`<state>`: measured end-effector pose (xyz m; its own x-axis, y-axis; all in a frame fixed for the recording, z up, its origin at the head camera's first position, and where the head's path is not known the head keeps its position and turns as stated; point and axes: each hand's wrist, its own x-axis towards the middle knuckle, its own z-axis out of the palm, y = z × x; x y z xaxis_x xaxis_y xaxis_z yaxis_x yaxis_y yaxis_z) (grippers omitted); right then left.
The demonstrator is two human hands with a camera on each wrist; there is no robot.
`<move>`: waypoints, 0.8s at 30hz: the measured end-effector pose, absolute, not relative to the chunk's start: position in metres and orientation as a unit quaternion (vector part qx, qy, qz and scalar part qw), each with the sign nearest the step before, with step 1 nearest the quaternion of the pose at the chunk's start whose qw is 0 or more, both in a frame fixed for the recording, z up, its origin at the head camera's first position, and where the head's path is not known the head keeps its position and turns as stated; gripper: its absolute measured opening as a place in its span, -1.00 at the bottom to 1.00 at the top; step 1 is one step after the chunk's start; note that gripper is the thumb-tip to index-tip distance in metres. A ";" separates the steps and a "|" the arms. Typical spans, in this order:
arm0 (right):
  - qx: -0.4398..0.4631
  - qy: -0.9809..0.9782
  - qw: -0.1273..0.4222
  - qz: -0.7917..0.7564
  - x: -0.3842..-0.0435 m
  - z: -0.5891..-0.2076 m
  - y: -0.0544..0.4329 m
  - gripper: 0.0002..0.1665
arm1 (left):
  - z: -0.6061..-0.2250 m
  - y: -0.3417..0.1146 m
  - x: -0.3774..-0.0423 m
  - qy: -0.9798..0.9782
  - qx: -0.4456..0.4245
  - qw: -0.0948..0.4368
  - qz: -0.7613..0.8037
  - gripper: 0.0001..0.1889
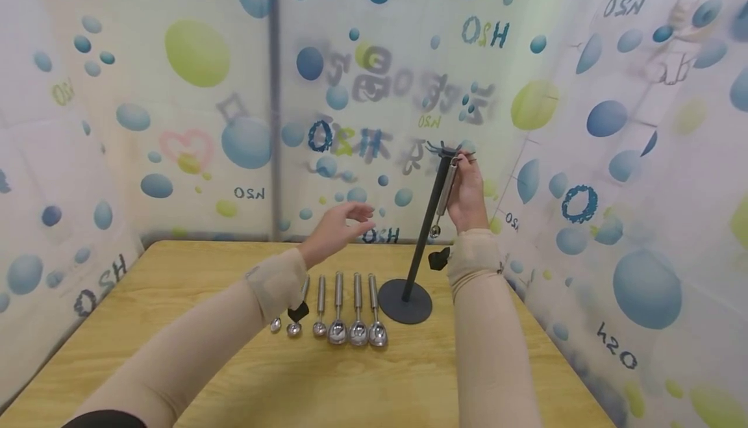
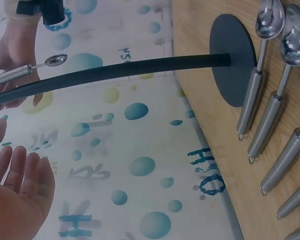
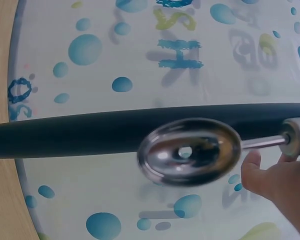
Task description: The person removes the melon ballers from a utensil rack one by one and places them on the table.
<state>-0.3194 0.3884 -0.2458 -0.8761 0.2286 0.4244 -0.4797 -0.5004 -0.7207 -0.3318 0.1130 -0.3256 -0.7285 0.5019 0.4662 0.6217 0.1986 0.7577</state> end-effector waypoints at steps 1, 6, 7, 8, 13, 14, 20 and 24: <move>0.141 -0.450 0.205 0.857 -0.319 -0.246 0.389 -0.95 | -0.324 0.116 -0.331 -0.771 -0.368 0.059 -0.516 -0.62; 0.157 -0.439 0.198 0.862 -0.319 -0.246 0.389 -0.86 | -0.315 0.131 -0.327 -0.765 -0.384 0.062 -0.514 -0.63; 0.156 -0.439 0.199 0.862 -0.319 -0.246 0.389 -0.86 | -0.313 0.134 -0.326 -0.763 -0.386 0.061 -0.515 -0.63; 0.154 -0.440 0.198 0.862 -0.319 -0.246 0.389 -0.86 | -0.312 0.137 -0.325 -0.762 -0.387 0.060 -0.516 -0.63; 0.138 -0.448 0.205 0.859 -0.319 -0.245 0.389 -0.94 | -0.306 0.152 -0.323 -0.758 -0.389 0.055 -0.521 -0.61; 0.139 -0.449 0.205 0.858 -0.319 -0.245 0.389 -0.94 | -0.305 0.155 -0.323 -0.758 -0.389 0.055 -0.520 -0.61; 0.174 -0.430 0.208 0.861 -0.320 -0.246 0.388 -0.82 | -0.300 0.171 -0.321 -0.757 -0.396 0.058 -0.516 -0.61; 0.188 -0.420 0.207 0.863 -0.320 -0.247 0.386 -0.83 | -0.294 0.181 -0.321 -0.753 -0.405 0.063 -0.515 -0.57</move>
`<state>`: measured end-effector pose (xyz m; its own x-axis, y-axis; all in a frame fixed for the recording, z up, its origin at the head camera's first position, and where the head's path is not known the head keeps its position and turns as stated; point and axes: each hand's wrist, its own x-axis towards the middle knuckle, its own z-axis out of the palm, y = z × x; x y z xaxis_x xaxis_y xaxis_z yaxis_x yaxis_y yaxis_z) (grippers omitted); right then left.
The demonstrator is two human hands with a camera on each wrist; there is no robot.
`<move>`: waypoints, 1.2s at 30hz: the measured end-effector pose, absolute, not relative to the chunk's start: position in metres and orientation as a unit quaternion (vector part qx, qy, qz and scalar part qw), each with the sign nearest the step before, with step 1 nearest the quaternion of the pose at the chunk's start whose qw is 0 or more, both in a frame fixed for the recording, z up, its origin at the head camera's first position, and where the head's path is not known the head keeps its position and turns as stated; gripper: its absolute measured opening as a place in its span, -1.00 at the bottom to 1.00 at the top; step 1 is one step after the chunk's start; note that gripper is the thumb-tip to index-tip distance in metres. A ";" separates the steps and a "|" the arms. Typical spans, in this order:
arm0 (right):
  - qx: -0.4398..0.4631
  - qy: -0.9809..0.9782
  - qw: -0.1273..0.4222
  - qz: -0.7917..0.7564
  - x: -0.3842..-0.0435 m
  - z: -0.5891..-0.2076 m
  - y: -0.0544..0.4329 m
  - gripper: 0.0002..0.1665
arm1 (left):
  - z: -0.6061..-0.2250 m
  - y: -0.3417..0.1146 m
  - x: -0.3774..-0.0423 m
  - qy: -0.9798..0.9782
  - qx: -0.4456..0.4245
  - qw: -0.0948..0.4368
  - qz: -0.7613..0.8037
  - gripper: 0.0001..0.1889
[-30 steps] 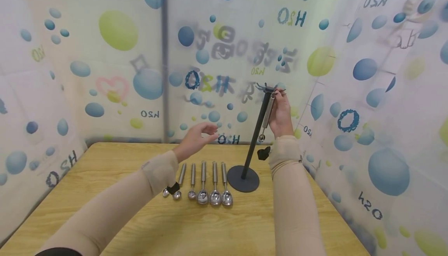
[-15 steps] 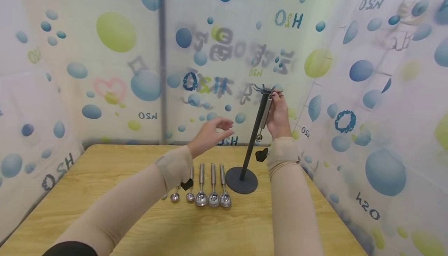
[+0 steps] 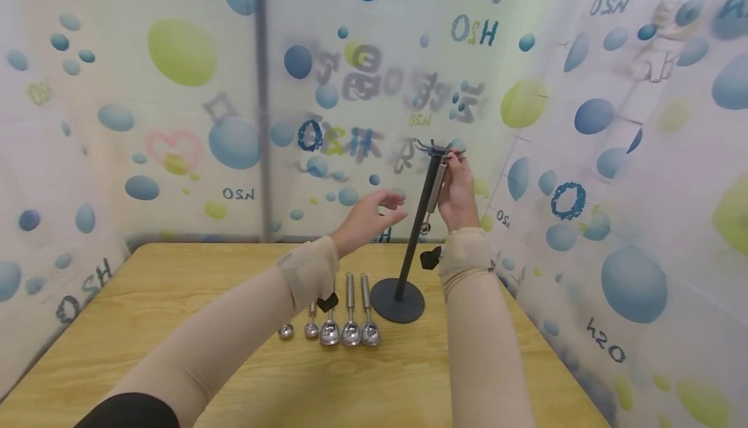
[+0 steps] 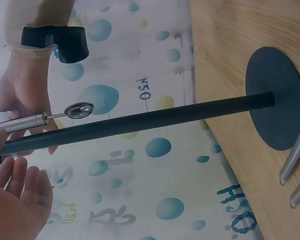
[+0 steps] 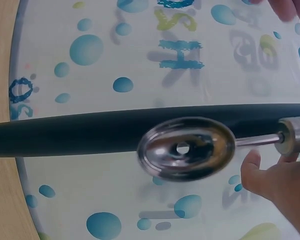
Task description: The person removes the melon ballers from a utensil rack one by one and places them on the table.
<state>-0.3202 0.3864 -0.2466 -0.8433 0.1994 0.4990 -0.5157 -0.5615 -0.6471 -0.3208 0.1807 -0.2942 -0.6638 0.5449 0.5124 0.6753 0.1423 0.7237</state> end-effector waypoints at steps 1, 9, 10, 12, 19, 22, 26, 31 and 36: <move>0.189 -0.421 0.207 0.863 -0.320 -0.247 0.386 -0.83 | -0.292 0.183 -0.321 -0.753 -0.405 0.064 -0.515 -0.57; 0.172 -0.444 0.222 0.851 -0.321 -0.246 0.386 -0.80 | -0.278 0.203 -0.318 -0.745 -0.399 0.057 -0.532 -0.52; 0.174 -0.441 0.222 0.852 -0.321 -0.246 0.387 -0.80 | -0.278 0.205 -0.318 -0.744 -0.399 0.056 -0.533 -0.51; 0.178 -0.437 0.221 0.853 -0.321 -0.245 0.387 -0.79 | -0.278 0.210 -0.319 -0.738 -0.401 0.053 -0.540 -0.50; 0.186 -0.428 0.220 0.857 -0.323 -0.247 0.385 -0.82 | -0.276 0.221 -0.315 -0.721 -0.399 0.077 -0.561 -0.57; 0.190 -0.429 0.223 0.855 -0.325 -0.247 0.382 -0.83 | -0.274 0.224 -0.313 -0.712 -0.396 0.093 -0.573 -0.62; 0.195 -0.421 0.214 0.859 -0.324 -0.247 0.381 -0.80 | -0.272 0.229 -0.309 -0.709 -0.400 0.091 -0.573 -0.62; 0.206 -0.414 0.200 0.864 -0.322 -0.247 0.382 -0.75 | -0.272 0.235 -0.305 -0.722 -0.394 0.062 -0.565 -0.55; 0.195 -0.420 0.209 0.861 -0.321 -0.247 0.381 -0.81 | -0.272 0.240 -0.305 -0.724 -0.386 0.054 -0.569 -0.46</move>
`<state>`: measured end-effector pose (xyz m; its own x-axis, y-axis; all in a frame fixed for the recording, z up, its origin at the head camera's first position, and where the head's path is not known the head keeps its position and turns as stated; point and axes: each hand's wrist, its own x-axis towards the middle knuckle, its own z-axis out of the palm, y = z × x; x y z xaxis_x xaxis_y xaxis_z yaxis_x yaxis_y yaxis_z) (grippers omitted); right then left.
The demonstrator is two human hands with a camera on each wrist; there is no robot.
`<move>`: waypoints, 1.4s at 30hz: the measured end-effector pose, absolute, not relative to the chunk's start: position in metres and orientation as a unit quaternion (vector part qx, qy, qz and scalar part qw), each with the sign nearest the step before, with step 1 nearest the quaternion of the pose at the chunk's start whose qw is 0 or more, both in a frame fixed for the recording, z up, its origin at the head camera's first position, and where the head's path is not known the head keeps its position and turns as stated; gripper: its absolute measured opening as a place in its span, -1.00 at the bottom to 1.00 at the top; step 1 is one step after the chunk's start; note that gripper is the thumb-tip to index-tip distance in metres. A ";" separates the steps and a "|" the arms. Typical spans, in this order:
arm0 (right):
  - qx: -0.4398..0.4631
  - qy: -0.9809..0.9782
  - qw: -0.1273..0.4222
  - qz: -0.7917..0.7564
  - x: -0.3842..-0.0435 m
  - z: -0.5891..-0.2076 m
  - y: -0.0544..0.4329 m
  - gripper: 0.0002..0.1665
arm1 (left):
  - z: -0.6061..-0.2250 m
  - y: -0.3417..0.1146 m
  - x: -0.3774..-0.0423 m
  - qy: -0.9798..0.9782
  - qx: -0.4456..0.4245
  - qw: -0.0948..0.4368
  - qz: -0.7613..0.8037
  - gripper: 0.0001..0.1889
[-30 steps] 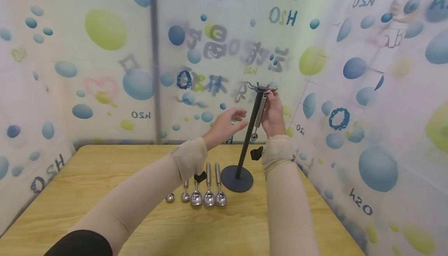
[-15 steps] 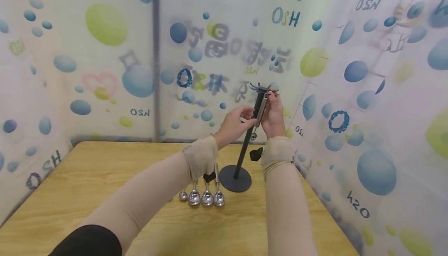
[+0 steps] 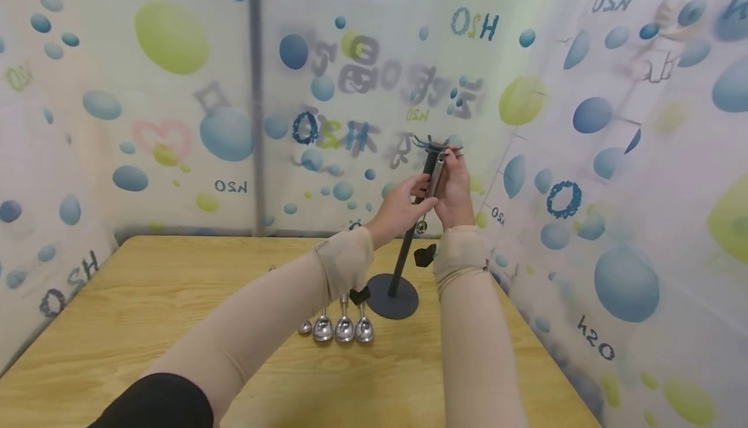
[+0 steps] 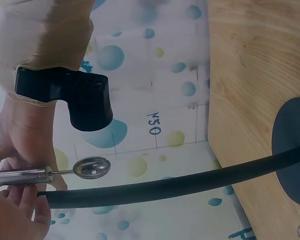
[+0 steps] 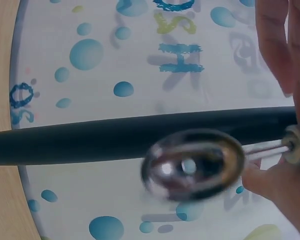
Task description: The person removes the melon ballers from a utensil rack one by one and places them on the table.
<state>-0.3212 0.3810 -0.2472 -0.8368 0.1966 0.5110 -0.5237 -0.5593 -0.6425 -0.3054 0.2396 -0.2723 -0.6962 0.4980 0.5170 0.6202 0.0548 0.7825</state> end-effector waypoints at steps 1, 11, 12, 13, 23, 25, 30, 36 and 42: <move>0.192 -0.420 0.210 0.862 -0.321 -0.247 0.380 -0.83 | -0.272 0.240 -0.306 -0.724 -0.385 0.056 -0.569 -0.46; 0.150 -0.478 0.232 0.834 -0.322 -0.244 0.375 -0.94 | -0.268 0.242 -0.301 -0.698 -0.392 0.069 -0.595 -0.59; 0.138 -0.486 0.237 0.830 -0.322 -0.244 0.375 -0.92 | -0.267 0.242 -0.300 -0.699 -0.390 0.070 -0.596 -0.61; 0.126 -0.494 0.240 0.826 -0.322 -0.243 0.374 -0.88 | -0.267 0.242 -0.300 -0.700 -0.388 0.071 -0.596 -0.62; 0.081 -0.526 0.244 0.811 -0.320 -0.243 0.374 -0.91 | -0.265 0.237 -0.294 -0.709 -0.402 0.075 -0.575 -0.65; 0.087 -0.517 0.242 0.816 -0.318 -0.243 0.374 -0.90 | -0.264 0.236 -0.292 -0.712 -0.407 0.079 -0.566 -0.64; 0.107 -0.497 0.229 0.830 -0.316 -0.243 0.376 -0.88 | -0.263 0.234 -0.291 -0.714 -0.415 0.090 -0.557 -0.63; 0.105 -0.495 0.229 0.832 -0.319 -0.245 0.379 -0.88 | -0.264 0.231 -0.291 -0.708 -0.417 0.096 -0.562 -0.60; 0.154 -0.453 0.218 0.850 -0.319 -0.246 0.380 -0.94 | -0.267 0.226 -0.295 -0.700 -0.421 0.097 -0.569 -0.60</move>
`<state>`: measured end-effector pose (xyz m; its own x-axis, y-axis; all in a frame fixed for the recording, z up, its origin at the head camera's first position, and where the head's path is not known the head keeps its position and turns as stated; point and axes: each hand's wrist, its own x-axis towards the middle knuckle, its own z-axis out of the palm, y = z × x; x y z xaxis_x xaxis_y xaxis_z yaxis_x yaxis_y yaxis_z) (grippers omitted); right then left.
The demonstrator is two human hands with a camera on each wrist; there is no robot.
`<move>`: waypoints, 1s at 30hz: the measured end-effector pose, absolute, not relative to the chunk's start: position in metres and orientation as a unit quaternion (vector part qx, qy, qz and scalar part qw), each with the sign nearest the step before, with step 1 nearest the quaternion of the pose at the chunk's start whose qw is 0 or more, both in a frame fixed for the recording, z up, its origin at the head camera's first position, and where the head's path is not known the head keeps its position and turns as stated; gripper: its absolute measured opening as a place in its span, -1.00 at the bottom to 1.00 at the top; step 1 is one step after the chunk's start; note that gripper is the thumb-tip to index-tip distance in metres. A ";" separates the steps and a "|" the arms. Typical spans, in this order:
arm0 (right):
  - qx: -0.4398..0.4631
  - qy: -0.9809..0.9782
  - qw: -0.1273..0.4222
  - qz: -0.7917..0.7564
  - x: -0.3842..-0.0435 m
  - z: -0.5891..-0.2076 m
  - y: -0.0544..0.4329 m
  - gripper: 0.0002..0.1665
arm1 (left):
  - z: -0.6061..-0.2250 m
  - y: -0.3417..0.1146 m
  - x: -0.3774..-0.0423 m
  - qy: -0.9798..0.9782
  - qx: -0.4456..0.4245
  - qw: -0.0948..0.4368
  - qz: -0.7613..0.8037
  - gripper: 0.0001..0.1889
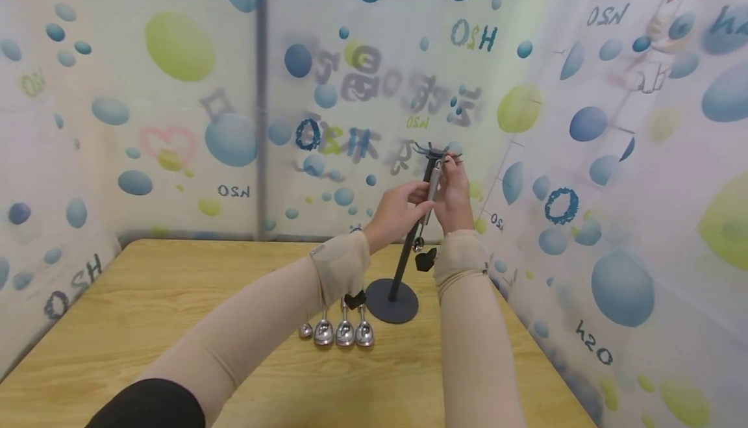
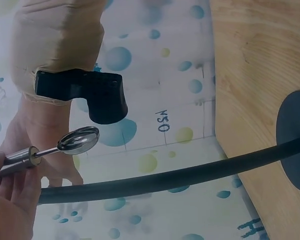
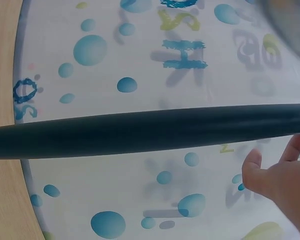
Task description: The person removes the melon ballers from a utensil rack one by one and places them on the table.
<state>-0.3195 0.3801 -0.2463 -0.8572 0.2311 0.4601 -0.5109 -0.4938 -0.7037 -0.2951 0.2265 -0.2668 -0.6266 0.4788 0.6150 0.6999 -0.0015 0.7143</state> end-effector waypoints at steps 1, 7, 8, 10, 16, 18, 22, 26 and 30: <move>0.157 -0.457 0.217 0.848 -0.319 -0.247 0.380 -0.94 | -0.268 0.225 -0.296 -0.700 -0.420 0.097 -0.569 -0.61; 0.159 -0.475 0.229 0.835 -0.320 -0.247 0.381 -0.80 | -0.273 0.216 -0.302 -0.703 -0.413 0.097 -0.572 -0.67; 0.160 -0.474 0.229 0.835 -0.320 -0.247 0.381 -0.79 | -0.274 0.214 -0.303 -0.703 -0.413 0.097 -0.571 -0.67; 0.160 -0.474 0.229 0.835 -0.321 -0.248 0.381 -0.78 | -0.276 0.211 -0.305 -0.706 -0.411 0.099 -0.568 -0.69; 0.157 -0.466 0.226 0.841 -0.321 -0.247 0.380 -0.75 | -0.283 0.202 -0.312 -0.711 -0.396 0.097 -0.574 -0.68; 0.156 -0.466 0.226 0.841 -0.321 -0.246 0.380 -0.74 | -0.285 0.199 -0.314 -0.710 -0.391 0.094 -0.578 -0.67; 0.154 -0.467 0.224 0.842 -0.321 -0.245 0.381 -0.74 | -0.289 0.191 -0.318 -0.711 -0.377 0.084 -0.587 -0.67; 0.155 -0.459 0.219 0.847 -0.321 -0.246 0.382 -0.80 | -0.294 0.184 -0.321 -0.714 -0.368 0.069 -0.592 -0.66; 0.154 -0.457 0.219 0.848 -0.320 -0.246 0.381 -0.81 | -0.297 0.177 -0.322 -0.711 -0.365 0.052 -0.599 -0.56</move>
